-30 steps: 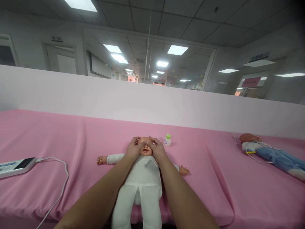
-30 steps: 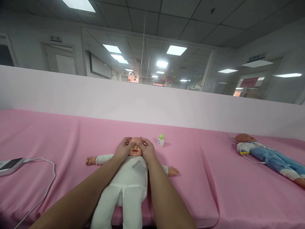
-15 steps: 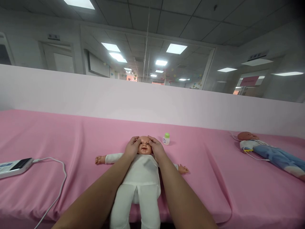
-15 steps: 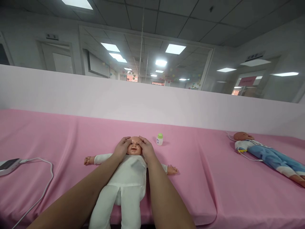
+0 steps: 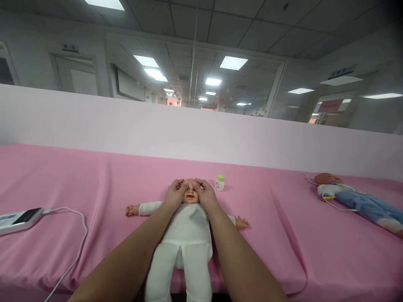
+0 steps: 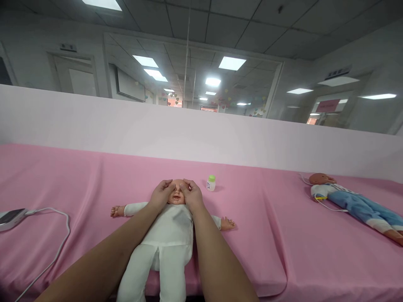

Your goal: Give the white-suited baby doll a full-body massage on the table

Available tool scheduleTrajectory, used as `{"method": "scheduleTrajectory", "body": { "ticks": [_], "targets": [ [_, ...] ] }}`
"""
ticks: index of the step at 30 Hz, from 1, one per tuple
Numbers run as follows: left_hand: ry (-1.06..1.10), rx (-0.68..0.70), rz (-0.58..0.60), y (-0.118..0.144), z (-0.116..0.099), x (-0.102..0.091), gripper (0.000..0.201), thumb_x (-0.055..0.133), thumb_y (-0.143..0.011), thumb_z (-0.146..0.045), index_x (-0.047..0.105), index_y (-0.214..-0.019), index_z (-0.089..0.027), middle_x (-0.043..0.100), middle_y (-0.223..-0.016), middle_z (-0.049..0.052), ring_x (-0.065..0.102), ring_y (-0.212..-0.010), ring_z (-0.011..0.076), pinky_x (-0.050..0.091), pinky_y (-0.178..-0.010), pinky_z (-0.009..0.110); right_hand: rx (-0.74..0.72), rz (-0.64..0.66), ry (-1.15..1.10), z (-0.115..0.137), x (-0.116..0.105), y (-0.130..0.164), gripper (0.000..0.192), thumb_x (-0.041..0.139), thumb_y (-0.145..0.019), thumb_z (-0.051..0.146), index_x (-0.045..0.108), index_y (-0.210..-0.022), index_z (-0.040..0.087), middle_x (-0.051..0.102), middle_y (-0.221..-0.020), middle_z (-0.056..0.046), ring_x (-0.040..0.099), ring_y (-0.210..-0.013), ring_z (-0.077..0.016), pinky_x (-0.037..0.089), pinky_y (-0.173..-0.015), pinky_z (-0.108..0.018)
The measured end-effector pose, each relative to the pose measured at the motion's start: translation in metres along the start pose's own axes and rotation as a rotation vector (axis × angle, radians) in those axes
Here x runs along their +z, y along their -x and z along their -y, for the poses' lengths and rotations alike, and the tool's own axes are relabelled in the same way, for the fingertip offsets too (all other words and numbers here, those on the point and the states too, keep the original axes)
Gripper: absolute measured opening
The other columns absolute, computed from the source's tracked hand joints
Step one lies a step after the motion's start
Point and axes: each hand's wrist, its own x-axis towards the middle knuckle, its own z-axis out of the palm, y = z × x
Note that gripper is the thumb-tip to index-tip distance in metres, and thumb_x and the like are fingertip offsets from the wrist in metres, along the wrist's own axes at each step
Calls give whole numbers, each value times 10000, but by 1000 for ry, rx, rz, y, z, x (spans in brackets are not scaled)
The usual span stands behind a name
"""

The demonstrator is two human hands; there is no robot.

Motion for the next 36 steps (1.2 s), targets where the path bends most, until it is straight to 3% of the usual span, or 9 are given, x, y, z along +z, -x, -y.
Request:
{"method": "scheduleTrajectory", "body": {
  "ticks": [9, 21, 36],
  "targets": [
    [122, -110, 1, -5, 8, -1, 422, 699, -800, -397, 737, -1170, -199, 753, -1246, 122, 679, -1192, 294, 507, -1063, 433, 191, 33, -276, -19, 0, -6, 531, 761, -775, 502, 741, -1249, 263, 693, -1402, -73, 636, -1289, -283, 491, -1126, -460],
    [-115, -17, 33, 3, -5, -1, 569, 797, -773, -447, 655, -1262, -195, 731, -1254, 132, 686, -1159, 302, 528, -978, 397, 82, 47, -101, 5, -1, 4, 571, 876, -702, 441, 723, -1222, 259, 699, -1362, -77, 639, -1250, -293, 517, -1081, -433],
    [-90, 10, 22, 4, -5, -1, 522, 765, -803, -457, 673, -1241, -189, 742, -1235, 130, 692, -1147, 300, 516, -1006, 417, 35, 19, -29, 7, -1, 5, 515, 845, -750, 454, 742, -1213, 255, 718, -1339, -72, 628, -1271, -286, 459, -1140, -439]
  ]
}}
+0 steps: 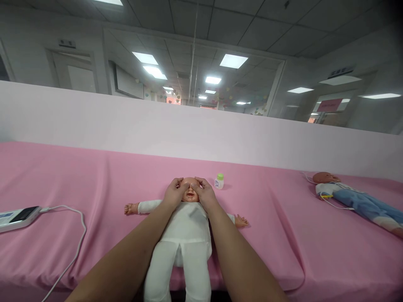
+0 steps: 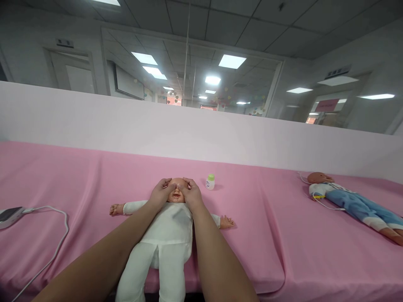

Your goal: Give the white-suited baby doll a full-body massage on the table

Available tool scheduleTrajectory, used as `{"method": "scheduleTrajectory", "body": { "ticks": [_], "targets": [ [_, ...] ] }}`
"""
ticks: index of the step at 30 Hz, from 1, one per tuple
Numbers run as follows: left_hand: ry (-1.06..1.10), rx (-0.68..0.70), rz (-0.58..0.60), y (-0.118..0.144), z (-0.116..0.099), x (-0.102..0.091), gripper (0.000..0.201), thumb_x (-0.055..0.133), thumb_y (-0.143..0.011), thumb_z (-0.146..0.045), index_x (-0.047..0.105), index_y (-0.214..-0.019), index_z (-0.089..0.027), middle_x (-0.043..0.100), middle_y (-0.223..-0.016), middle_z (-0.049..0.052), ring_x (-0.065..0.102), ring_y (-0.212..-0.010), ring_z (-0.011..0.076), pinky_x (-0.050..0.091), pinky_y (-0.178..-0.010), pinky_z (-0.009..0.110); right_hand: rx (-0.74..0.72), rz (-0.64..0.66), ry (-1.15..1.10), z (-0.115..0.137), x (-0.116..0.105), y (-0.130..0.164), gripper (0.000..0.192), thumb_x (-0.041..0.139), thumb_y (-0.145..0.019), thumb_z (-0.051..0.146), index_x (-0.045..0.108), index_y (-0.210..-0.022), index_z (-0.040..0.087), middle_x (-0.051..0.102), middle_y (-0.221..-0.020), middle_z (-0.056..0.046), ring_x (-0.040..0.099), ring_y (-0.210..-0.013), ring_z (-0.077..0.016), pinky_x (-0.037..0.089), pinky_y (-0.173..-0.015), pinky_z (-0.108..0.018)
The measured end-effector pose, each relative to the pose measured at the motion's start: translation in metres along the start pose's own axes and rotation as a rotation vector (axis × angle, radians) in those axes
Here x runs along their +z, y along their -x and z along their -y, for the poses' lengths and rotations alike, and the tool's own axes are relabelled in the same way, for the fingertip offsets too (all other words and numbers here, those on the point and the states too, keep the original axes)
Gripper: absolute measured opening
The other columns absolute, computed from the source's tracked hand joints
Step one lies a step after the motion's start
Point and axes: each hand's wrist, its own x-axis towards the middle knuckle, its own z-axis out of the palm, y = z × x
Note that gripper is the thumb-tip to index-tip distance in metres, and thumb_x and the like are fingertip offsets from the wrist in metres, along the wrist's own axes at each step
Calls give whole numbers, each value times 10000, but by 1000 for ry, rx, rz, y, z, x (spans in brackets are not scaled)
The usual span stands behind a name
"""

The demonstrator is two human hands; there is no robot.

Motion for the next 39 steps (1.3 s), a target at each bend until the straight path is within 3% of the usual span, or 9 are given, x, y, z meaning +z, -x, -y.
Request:
{"method": "scheduleTrajectory", "body": {
  "ticks": [7, 17, 25, 32, 39],
  "targets": [
    [17, -18, -19, -2, 2, 1, 496, 776, -798, -451, 705, -1221, -202, 770, -1188, 109, 702, -1132, 290, 509, -1028, 403, 4, 21, -42, -9, -2, -5, 510, 820, -773, 489, 741, -1220, 258, 729, -1324, -70, 635, -1272, -281, 464, -1144, -441],
    [82, -77, -22, -7, 10, -1, 399, 643, -885, -409, 724, -1214, -199, 753, -1269, 121, 684, -1191, 285, 500, -1061, 421, 208, 43, -329, -18, -2, -7, 551, 806, -744, 450, 735, -1264, 281, 699, -1387, -68, 654, -1265, -286, 524, -1095, -482],
    [-56, -43, -34, -1, 0, -2, 545, 816, -760, -455, 695, -1228, -203, 746, -1232, 128, 702, -1133, 303, 510, -1011, 405, 118, 67, -154, 0, 1, 1, 700, 929, -632, 449, 701, -1268, 262, 708, -1339, -86, 689, -1160, -296, 573, -1001, -436],
    [-40, -58, -46, -1, -4, 3, 441, 764, -800, -485, 727, -1136, -202, 770, -1154, 105, 703, -1109, 294, 504, -1014, 410, 34, -40, -65, -11, 1, -6, 557, 866, -703, 500, 741, -1174, 230, 742, -1263, -86, 659, -1210, -290, 499, -1099, -449],
    [62, -76, -56, -2, -2, 2, 350, 667, -822, -422, 739, -1081, -198, 775, -1133, 97, 693, -1106, 291, 514, -1012, 419, 203, 44, -285, -12, -5, -6, 555, 843, -705, 472, 739, -1215, 279, 746, -1280, -75, 692, -1156, -302, 565, -1008, -479]
  ]
}}
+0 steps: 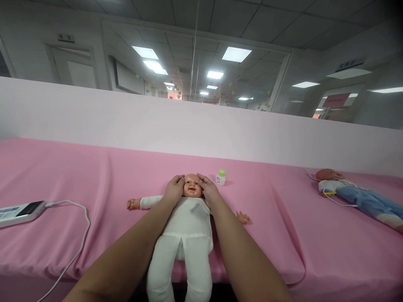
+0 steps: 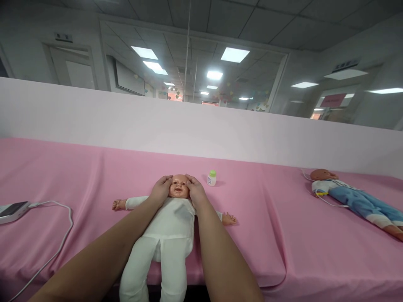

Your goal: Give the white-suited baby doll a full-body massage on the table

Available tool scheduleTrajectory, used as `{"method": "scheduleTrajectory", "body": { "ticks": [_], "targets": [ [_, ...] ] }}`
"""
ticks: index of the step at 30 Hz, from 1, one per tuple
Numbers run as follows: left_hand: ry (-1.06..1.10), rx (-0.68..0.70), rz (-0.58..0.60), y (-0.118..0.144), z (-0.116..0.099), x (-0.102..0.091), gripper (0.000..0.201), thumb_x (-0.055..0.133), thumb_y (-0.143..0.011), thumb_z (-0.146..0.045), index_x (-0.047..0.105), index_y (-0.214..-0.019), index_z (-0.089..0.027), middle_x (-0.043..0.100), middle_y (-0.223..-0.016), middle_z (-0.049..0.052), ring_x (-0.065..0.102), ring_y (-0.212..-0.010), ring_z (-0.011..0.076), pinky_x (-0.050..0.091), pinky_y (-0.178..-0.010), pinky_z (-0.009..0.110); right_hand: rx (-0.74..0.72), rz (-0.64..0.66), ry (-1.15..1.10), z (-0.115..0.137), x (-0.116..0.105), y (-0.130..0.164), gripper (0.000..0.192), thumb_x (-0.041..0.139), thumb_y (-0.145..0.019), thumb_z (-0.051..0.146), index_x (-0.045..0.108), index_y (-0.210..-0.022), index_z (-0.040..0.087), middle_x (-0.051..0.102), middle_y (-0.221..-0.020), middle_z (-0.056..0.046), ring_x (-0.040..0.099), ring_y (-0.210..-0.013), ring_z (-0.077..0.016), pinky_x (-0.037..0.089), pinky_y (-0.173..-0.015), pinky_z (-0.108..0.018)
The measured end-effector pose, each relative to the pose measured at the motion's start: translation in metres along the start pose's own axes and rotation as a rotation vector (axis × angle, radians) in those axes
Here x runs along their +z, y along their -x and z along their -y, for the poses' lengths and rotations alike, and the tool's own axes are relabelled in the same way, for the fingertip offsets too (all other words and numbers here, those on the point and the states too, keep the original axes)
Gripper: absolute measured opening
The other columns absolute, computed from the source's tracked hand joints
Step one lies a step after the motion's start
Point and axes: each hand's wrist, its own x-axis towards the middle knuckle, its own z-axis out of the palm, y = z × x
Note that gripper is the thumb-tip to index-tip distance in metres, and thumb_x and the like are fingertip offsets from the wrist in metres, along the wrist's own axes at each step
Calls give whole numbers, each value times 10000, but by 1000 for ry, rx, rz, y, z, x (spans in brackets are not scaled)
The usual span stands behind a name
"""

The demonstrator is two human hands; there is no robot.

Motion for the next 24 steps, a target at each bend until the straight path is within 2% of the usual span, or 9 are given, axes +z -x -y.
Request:
{"method": "scheduleTrajectory", "body": {
  "ticks": [5, 9, 12, 16, 20, 24],
  "targets": [
    [-28, 29, 22, 5, -6, -1, 434, 738, -788, -430, 705, -1147, -189, 763, -1136, 100, 695, -1103, 287, 530, -983, 403, -31, 68, 35, 10, 2, 10, 618, 871, -672, 407, 702, -1252, 281, 716, -1320, -60, 687, -1142, -291, 575, -982, -449],
    [-152, 77, 12, 12, -16, -1, 505, 801, -749, -437, 683, -1171, -187, 739, -1200, 106, 678, -1139, 293, 532, -977, 401, -99, 36, 167, 13, 5, 12, 635, 882, -677, 426, 681, -1256, 262, 680, -1358, -69, 666, -1158, -279, 559, -993, -428],
    [-183, 95, 2, 13, -18, 0, 478, 779, -773, -449, 681, -1157, -181, 740, -1191, 109, 679, -1127, 285, 529, -981, 401, -166, -1, 237, 10, 4, 8, 555, 849, -727, 470, 702, -1215, 251, 690, -1340, -70, 646, -1196, -270, 515, -1060, -426],
    [-195, 111, -46, 9, -14, 3, 351, 649, -876, -454, 697, -1099, -188, 760, -1120, 95, 697, -1068, 264, 521, -989, 401, -192, 16, 235, 3, 0, -1, 476, 744, -824, 540, 716, -1204, 254, 706, -1322, -63, 619, -1261, -262, 449, -1146, -443],
    [-156, 55, -18, 4, -6, 2, 360, 599, -906, -451, 704, -1119, -181, 767, -1116, 98, 699, -1084, 269, 517, -1000, 404, -82, 76, 136, -1, -2, -1, 604, 742, -819, 562, 658, -1333, 257, 635, -1449, -80, 577, -1346, -272, 452, -1160, -452],
    [-83, 14, 85, 2, -4, -3, 528, 662, -888, -542, 673, -1261, -170, 765, -1206, 119, 703, -1146, 286, 527, -1013, 400, -12, 193, 147, 8, -3, 11, 872, 821, -796, 531, 459, -1553, 293, 531, -1566, -86, 558, -1390, -260, 469, -1156, -410]
  ]
}}
